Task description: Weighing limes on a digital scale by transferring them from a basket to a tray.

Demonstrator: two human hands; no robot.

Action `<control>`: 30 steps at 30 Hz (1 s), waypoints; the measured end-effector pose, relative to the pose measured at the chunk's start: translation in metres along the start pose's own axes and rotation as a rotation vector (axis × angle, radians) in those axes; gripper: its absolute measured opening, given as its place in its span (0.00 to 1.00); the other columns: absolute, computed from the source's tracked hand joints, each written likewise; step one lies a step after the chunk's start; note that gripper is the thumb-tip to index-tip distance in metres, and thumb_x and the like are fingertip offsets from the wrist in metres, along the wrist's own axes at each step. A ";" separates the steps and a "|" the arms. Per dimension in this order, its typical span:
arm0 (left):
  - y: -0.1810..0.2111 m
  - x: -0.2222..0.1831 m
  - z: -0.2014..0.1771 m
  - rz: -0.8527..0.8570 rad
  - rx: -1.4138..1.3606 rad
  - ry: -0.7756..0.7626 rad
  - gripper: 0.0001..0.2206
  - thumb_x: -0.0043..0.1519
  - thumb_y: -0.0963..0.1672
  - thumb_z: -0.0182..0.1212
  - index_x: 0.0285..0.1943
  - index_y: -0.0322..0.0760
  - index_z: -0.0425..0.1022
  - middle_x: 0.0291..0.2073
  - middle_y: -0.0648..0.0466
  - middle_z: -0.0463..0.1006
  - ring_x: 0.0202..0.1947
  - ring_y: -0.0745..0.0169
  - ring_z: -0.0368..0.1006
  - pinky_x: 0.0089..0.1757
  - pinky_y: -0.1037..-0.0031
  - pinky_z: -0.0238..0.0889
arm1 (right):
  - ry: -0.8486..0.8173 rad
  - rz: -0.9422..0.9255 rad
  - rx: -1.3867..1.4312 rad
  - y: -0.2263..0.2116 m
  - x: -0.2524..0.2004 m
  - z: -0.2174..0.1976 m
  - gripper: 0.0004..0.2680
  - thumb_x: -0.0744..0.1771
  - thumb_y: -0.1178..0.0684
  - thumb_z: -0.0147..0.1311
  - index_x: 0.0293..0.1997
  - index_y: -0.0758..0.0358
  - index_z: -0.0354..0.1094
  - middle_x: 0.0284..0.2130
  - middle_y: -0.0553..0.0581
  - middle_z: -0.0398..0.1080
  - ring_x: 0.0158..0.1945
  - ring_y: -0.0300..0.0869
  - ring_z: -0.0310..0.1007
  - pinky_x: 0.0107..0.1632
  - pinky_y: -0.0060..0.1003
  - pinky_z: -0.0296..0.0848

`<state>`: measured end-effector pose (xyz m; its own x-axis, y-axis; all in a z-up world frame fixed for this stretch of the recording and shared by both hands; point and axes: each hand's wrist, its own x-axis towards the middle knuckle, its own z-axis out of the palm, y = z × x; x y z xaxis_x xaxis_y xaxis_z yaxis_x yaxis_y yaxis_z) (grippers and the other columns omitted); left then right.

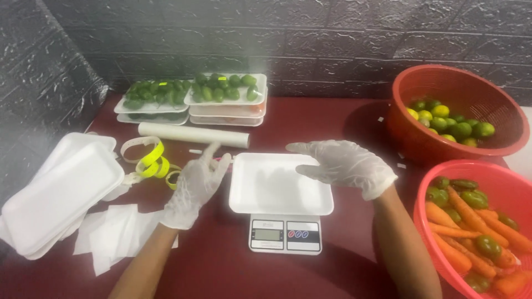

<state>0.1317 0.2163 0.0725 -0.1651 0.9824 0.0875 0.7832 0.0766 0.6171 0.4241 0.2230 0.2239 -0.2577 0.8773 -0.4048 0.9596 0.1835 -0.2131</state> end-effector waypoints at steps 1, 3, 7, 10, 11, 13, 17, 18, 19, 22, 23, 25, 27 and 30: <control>-0.007 0.002 0.005 -0.003 -0.002 0.004 0.29 0.63 0.62 0.50 0.72 0.59 0.66 0.35 0.55 0.85 0.50 0.55 0.79 0.56 0.61 0.65 | 0.000 -0.003 -0.004 -0.004 -0.004 -0.003 0.20 0.69 0.37 0.48 0.71 0.16 0.54 0.69 0.36 0.61 0.72 0.39 0.60 0.72 0.44 0.62; -0.016 0.012 0.017 -0.013 -0.081 -0.097 0.26 0.65 0.61 0.47 0.69 0.58 0.70 0.38 0.55 0.86 0.54 0.58 0.78 0.59 0.66 0.64 | -0.025 0.010 -0.050 -0.008 -0.013 -0.013 0.20 0.69 0.38 0.47 0.72 0.17 0.53 0.69 0.35 0.60 0.73 0.40 0.59 0.74 0.44 0.60; -0.001 -0.002 0.029 -0.017 -0.288 -0.131 0.26 0.61 0.57 0.61 0.68 0.54 0.72 0.42 0.53 0.86 0.54 0.58 0.78 0.59 0.68 0.66 | 0.043 -0.160 -0.016 -0.008 -0.034 -0.007 0.18 0.67 0.36 0.48 0.68 0.27 0.63 0.60 0.40 0.71 0.63 0.42 0.71 0.67 0.46 0.70; 0.004 -0.010 0.034 0.049 -0.459 -0.093 0.24 0.65 0.53 0.58 0.70 0.44 0.71 0.55 0.45 0.80 0.61 0.50 0.71 0.62 0.61 0.62 | 0.150 -0.414 0.047 0.002 -0.043 0.007 0.19 0.68 0.48 0.51 0.69 0.38 0.62 0.56 0.53 0.75 0.58 0.54 0.75 0.61 0.56 0.74; 0.011 -0.012 0.031 0.015 -0.405 -0.161 0.27 0.66 0.54 0.48 0.74 0.44 0.63 0.44 0.50 0.78 0.51 0.58 0.73 0.57 0.68 0.59 | 0.248 -0.557 -0.037 0.010 -0.042 0.016 0.19 0.69 0.46 0.49 0.70 0.41 0.60 0.54 0.53 0.75 0.53 0.53 0.75 0.55 0.53 0.73; 0.011 -0.011 0.037 -0.014 -0.356 -0.231 0.30 0.67 0.54 0.38 0.79 0.44 0.55 0.32 0.55 0.77 0.40 0.65 0.74 0.51 0.74 0.56 | 0.347 -0.694 -0.127 0.019 -0.043 0.026 0.19 0.69 0.45 0.47 0.71 0.44 0.58 0.53 0.53 0.74 0.48 0.52 0.75 0.50 0.50 0.72; -0.020 0.002 0.062 0.163 -0.537 -0.170 0.29 0.69 0.53 0.34 0.75 0.34 0.54 0.71 0.45 0.63 0.73 0.55 0.56 0.68 0.71 0.42 | 0.468 -0.915 -0.036 0.024 -0.040 0.053 0.14 0.68 0.50 0.54 0.62 0.52 0.65 0.46 0.55 0.78 0.43 0.50 0.79 0.46 0.47 0.78; -0.025 0.007 0.066 0.184 -0.580 -0.164 0.29 0.69 0.53 0.33 0.75 0.32 0.55 0.72 0.44 0.61 0.74 0.53 0.54 0.69 0.68 0.41 | 0.452 -0.955 -0.002 0.026 -0.037 0.063 0.13 0.68 0.51 0.56 0.60 0.54 0.68 0.42 0.57 0.79 0.41 0.50 0.81 0.46 0.47 0.80; -0.027 0.009 0.067 0.190 -0.578 -0.165 0.29 0.69 0.53 0.33 0.75 0.32 0.55 0.72 0.44 0.61 0.74 0.53 0.54 0.69 0.68 0.41 | 0.458 -0.953 -0.003 0.030 -0.040 0.076 0.13 0.68 0.51 0.56 0.60 0.54 0.68 0.42 0.57 0.79 0.41 0.50 0.81 0.46 0.47 0.80; -0.030 0.011 0.070 0.202 -0.603 -0.184 0.28 0.70 0.53 0.32 0.75 0.33 0.54 0.73 0.46 0.60 0.75 0.54 0.53 0.70 0.68 0.41 | 0.319 -0.731 -0.051 0.045 -0.050 0.111 0.16 0.66 0.52 0.53 0.60 0.35 0.71 0.31 0.50 0.77 0.33 0.50 0.78 0.37 0.50 0.79; -0.028 0.011 0.070 0.215 -0.625 -0.191 0.29 0.70 0.53 0.31 0.75 0.33 0.55 0.72 0.46 0.61 0.74 0.55 0.54 0.70 0.69 0.41 | 0.412 -0.730 -0.055 0.052 -0.055 0.119 0.13 0.65 0.50 0.57 0.55 0.39 0.72 0.33 0.48 0.77 0.32 0.49 0.77 0.37 0.48 0.77; -0.023 0.008 0.065 0.223 -0.650 -0.198 0.29 0.69 0.54 0.31 0.74 0.32 0.56 0.72 0.47 0.62 0.74 0.56 0.54 0.70 0.70 0.42 | 0.501 -0.731 -0.061 0.068 -0.061 0.134 0.09 0.65 0.49 0.60 0.50 0.43 0.73 0.34 0.45 0.78 0.32 0.47 0.77 0.36 0.46 0.75; -0.015 0.002 0.058 0.328 -0.644 -0.167 0.28 0.71 0.53 0.30 0.71 0.31 0.61 0.66 0.44 0.70 0.69 0.54 0.63 0.67 0.69 0.50 | 0.683 -0.610 0.003 0.086 -0.065 0.151 0.10 0.64 0.51 0.60 0.47 0.36 0.76 0.30 0.38 0.77 0.28 0.39 0.76 0.34 0.40 0.75; -0.017 0.004 0.062 0.257 -0.667 -0.163 0.26 0.70 0.52 0.34 0.71 0.33 0.63 0.68 0.48 0.69 0.71 0.58 0.61 0.69 0.71 0.47 | 0.749 -0.684 -0.080 0.078 -0.056 0.171 0.08 0.66 0.49 0.59 0.48 0.48 0.75 0.39 0.44 0.76 0.38 0.41 0.77 0.43 0.40 0.76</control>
<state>0.1547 0.2296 0.0135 0.1070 0.9723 0.2079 0.2452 -0.2285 0.9422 0.4938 0.1125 0.0777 -0.6438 0.6200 0.4485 0.6445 0.7553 -0.1188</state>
